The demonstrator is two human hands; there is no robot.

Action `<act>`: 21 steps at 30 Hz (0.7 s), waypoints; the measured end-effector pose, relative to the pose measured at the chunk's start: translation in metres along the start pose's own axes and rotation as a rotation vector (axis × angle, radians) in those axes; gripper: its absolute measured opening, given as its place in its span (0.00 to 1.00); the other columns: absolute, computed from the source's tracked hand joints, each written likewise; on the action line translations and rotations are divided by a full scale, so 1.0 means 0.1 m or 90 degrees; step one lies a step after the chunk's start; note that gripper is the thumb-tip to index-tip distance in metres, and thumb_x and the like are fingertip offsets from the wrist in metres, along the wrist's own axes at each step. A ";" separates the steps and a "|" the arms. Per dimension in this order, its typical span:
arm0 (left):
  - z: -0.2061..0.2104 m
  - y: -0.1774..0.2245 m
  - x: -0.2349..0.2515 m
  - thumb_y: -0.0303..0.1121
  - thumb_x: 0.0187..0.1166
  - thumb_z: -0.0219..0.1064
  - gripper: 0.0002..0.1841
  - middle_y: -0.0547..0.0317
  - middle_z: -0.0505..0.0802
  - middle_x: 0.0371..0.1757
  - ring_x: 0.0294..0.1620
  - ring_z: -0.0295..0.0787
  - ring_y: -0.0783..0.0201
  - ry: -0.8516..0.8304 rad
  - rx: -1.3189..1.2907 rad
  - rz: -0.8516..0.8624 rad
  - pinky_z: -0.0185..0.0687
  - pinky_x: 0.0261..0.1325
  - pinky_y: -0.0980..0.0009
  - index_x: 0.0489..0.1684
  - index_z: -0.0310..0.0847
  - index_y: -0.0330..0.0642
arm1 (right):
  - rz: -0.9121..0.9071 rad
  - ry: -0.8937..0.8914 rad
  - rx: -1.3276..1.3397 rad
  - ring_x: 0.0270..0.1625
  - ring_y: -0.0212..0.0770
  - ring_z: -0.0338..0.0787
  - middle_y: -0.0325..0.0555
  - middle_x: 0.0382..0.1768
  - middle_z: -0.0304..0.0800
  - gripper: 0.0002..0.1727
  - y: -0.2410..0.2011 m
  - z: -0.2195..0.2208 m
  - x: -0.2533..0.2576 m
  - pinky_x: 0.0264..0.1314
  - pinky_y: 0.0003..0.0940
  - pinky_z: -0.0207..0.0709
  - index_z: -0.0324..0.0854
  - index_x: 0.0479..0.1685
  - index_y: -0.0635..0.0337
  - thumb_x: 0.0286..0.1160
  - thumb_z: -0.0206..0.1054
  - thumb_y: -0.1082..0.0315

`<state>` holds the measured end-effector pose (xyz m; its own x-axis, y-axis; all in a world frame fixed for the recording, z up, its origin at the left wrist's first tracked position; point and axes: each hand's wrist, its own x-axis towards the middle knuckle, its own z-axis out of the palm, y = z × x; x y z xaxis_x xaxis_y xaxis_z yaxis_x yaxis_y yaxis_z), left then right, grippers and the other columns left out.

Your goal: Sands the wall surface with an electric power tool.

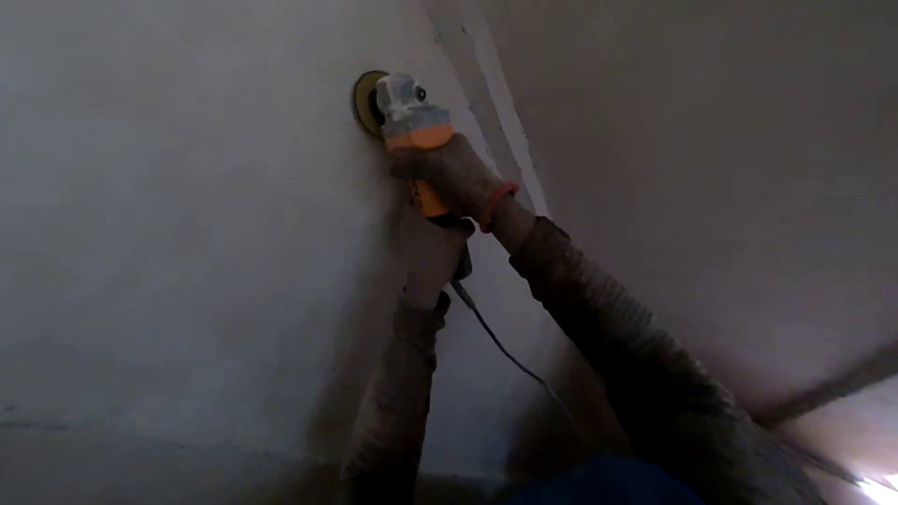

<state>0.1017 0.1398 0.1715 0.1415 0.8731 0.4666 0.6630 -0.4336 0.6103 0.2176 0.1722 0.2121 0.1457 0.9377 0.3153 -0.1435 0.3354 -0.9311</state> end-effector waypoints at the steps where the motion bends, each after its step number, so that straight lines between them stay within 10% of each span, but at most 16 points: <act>1: 0.00 -0.02 -0.01 0.36 0.55 0.88 0.34 0.51 0.91 0.43 0.42 0.90 0.58 -0.021 0.013 -0.008 0.89 0.45 0.53 0.64 0.78 0.42 | 0.014 0.004 0.029 0.36 0.45 0.94 0.51 0.38 0.92 0.27 0.08 -0.01 -0.01 0.40 0.45 0.91 0.84 0.54 0.62 0.62 0.82 0.52; 5: -0.08 -0.08 0.08 0.39 0.59 0.86 0.35 0.51 0.92 0.40 0.33 0.90 0.57 -0.160 0.028 -0.058 0.88 0.32 0.55 0.69 0.75 0.47 | 0.068 0.090 0.193 0.39 0.45 0.92 0.50 0.41 0.91 0.24 0.39 -0.07 0.06 0.41 0.45 0.90 0.85 0.56 0.61 0.69 0.77 0.52; 12: 0.06 -0.08 0.14 0.43 0.59 0.86 0.37 0.47 0.92 0.45 0.40 0.91 0.52 -0.094 0.019 -0.068 0.89 0.39 0.49 0.70 0.74 0.44 | 0.005 0.036 0.101 0.37 0.43 0.93 0.49 0.39 0.92 0.23 0.20 -0.14 0.16 0.40 0.42 0.91 0.84 0.56 0.61 0.70 0.78 0.55; 17: -0.01 0.08 0.23 0.42 0.62 0.82 0.35 0.45 0.90 0.40 0.30 0.88 0.49 -0.134 -0.041 -0.058 0.84 0.25 0.52 0.70 0.72 0.47 | -0.001 0.028 0.186 0.38 0.40 0.89 0.46 0.42 0.88 0.18 0.03 -0.25 0.38 0.39 0.38 0.88 0.83 0.59 0.59 0.79 0.70 0.58; 21: -0.19 0.11 -0.21 0.45 0.75 0.77 0.26 0.50 0.90 0.46 0.41 0.86 0.58 -0.174 0.079 -0.096 0.85 0.43 0.60 0.67 0.79 0.41 | 0.000 -0.007 0.166 0.32 0.40 0.90 0.50 0.38 0.90 0.16 0.01 -0.18 -0.03 0.31 0.36 0.88 0.83 0.58 0.65 0.82 0.67 0.62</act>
<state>0.0923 0.1121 0.1809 0.2164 0.9601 0.1773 0.7731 -0.2794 0.5694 0.2348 0.1683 0.2070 0.1351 0.9382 0.3187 -0.3918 0.3460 -0.8525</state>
